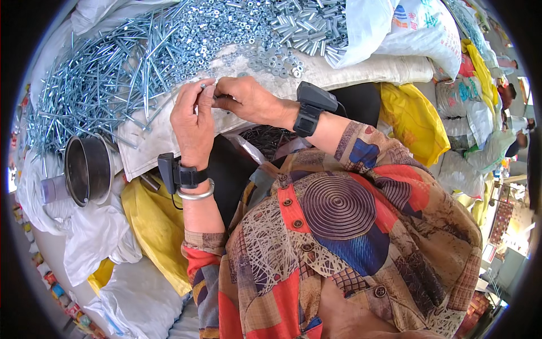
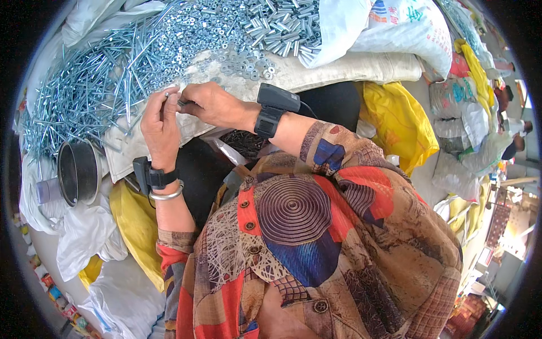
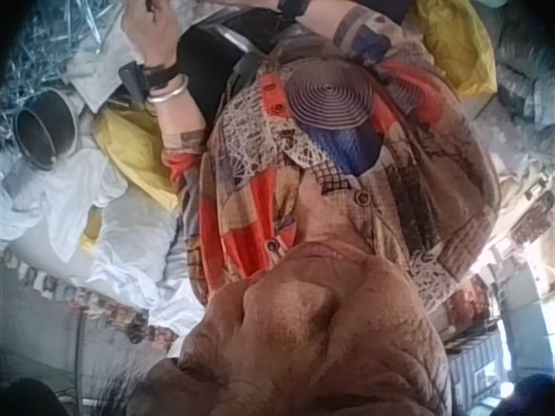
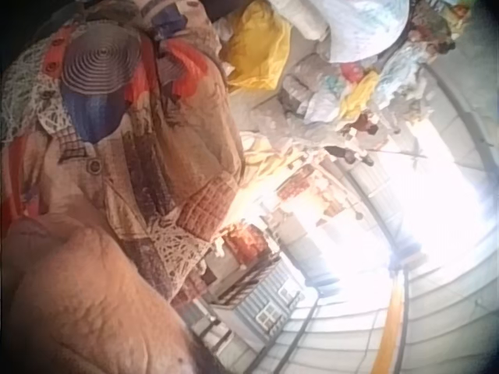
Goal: Assembling long bolts by sliding washers onto the shaft.
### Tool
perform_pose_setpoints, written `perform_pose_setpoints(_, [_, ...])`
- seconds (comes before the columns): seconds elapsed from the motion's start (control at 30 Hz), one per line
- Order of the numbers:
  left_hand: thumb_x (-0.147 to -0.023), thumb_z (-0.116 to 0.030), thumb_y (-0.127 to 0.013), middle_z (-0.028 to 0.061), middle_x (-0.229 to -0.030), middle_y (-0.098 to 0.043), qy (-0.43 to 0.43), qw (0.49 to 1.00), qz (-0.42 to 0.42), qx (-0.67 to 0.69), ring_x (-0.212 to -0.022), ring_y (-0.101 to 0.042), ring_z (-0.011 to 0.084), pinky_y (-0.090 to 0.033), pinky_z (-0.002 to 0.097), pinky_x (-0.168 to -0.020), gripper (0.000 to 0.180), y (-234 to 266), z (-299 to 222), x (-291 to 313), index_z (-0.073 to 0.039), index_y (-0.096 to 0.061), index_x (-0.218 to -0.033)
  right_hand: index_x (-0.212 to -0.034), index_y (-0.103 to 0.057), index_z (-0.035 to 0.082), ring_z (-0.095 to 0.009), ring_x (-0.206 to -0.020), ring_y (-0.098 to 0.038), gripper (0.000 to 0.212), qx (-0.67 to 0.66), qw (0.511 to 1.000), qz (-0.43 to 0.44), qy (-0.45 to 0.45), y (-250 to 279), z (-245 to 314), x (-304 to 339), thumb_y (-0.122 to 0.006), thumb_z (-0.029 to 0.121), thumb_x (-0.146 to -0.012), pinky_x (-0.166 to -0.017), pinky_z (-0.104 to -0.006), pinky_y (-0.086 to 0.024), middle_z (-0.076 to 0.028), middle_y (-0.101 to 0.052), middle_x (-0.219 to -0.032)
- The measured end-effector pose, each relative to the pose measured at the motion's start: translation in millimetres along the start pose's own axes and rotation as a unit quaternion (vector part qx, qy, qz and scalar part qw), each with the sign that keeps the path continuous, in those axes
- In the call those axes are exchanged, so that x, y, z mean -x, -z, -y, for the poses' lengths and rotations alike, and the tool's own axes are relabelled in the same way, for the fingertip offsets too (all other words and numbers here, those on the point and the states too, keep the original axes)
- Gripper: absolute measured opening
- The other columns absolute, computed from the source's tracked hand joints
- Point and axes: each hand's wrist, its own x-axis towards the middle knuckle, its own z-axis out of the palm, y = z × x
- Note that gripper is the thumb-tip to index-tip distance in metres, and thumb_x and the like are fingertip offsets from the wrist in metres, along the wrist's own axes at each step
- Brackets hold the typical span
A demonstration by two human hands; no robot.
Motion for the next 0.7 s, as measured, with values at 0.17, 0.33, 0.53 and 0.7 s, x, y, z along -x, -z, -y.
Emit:
perform_pose_setpoints(0.17, [-0.086, -0.009, -0.063, 0.0062, -0.076, -0.058, -0.023, 0.999, -0.034, -0.008, -0.065, -0.055, 0.0166, -0.043, 0.0274, -0.059, 0.009, -3, -1, -2, -0.001, -0.061, -0.090, -0.083, -0.058, -0.001, -0.038, -0.073, -0.058, 0.023, 0.047, 0.999, 0.010, -0.001, 4, -3, 1, -0.068, 0.019, -0.078, -0.064, -0.0440, -0.045, -0.018, -0.058, -0.078])
perform_pose_setpoints(0.33, [-0.085, -0.010, -0.065, 0.0052, -0.074, -0.057, -0.021, 0.999, -0.036, 0.005, -0.064, -0.053, 0.0141, -0.043, 0.0269, -0.058, 0.010, -5, 0, -4, -0.001, -0.061, -0.088, -0.079, -0.056, 0.000, -0.036, -0.072, -0.058, 0.034, 0.121, 0.992, 0.006, 0.021, -2, -14, -11, -0.071, 0.031, -0.075, -0.063, -0.0446, -0.045, -0.017, -0.058, -0.077])
perform_pose_setpoints(0.53, [-0.084, -0.009, -0.067, 0.0053, -0.073, -0.056, 0.018, 0.998, -0.054, -0.007, -0.062, -0.051, 0.0135, -0.042, 0.0261, -0.058, 0.012, -5, 3, -2, -0.001, -0.058, -0.084, -0.083, -0.056, 0.001, -0.036, -0.073, -0.059, 0.040, 0.156, 0.987, -0.025, 0.008, -15, -20, -17, -0.074, 0.034, -0.071, -0.064, -0.0437, -0.047, -0.015, -0.059, -0.075])
perform_pose_setpoints(0.7, [-0.084, -0.011, -0.068, 0.0053, -0.071, -0.055, 0.022, 0.997, -0.073, 0.015, -0.060, -0.050, 0.0138, -0.042, 0.0264, -0.057, 0.016, -11, 6, 1, -0.001, -0.055, -0.081, -0.112, -0.057, 0.002, -0.027, -0.082, -0.065, 0.043, -0.008, 1.000, 0.007, -0.021, -3, -1, -3, -0.070, 0.021, -0.076, -0.073, -0.0348, -0.050, -0.014, -0.067, -0.090])
